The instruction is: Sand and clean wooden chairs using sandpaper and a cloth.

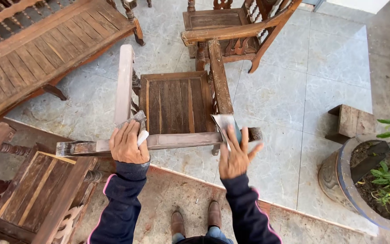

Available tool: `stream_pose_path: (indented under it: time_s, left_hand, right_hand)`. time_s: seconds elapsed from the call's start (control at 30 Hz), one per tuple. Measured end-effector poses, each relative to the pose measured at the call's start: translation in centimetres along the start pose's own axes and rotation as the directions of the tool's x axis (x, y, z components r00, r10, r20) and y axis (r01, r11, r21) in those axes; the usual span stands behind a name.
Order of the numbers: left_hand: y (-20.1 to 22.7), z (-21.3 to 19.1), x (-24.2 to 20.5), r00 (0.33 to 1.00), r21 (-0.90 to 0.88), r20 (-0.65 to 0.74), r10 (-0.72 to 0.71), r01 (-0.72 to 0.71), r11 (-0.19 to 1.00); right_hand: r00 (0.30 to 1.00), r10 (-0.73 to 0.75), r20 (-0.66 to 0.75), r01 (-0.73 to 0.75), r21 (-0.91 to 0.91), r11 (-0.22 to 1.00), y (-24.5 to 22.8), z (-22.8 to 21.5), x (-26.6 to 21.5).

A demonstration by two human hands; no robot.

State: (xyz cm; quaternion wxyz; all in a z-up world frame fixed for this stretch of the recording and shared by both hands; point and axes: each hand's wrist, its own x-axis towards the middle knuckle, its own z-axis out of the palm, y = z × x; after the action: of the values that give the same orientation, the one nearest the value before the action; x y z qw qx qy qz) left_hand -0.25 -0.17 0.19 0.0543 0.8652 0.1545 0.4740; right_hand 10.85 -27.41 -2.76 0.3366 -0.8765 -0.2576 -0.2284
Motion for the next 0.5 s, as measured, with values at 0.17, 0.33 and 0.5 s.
stream_pose_path:
  time_s: [0.17,0.33,0.5]
  left_hand:
    - [0.1,-0.3,0.3,1.0,0.014,0.008,0.006,-0.006,1.0]
    - [-0.3,0.0,0.3,1.0,0.015,0.011,-0.001,0.0,1.0]
    - [0.5,-0.7,1.0,1.0,0.029,0.014,0.008,-0.008,1.0]
  right_hand:
    - [0.998,-0.055,0.018,0.055,-0.026,0.998,1.1,-0.6,1.1]
    - [0.992,-0.123,0.011,0.124,-0.099,0.987,1.4,-1.6,1.0]
    - [0.983,-0.18,0.036,0.184,-0.214,0.959,2.7,-2.4,3.3]
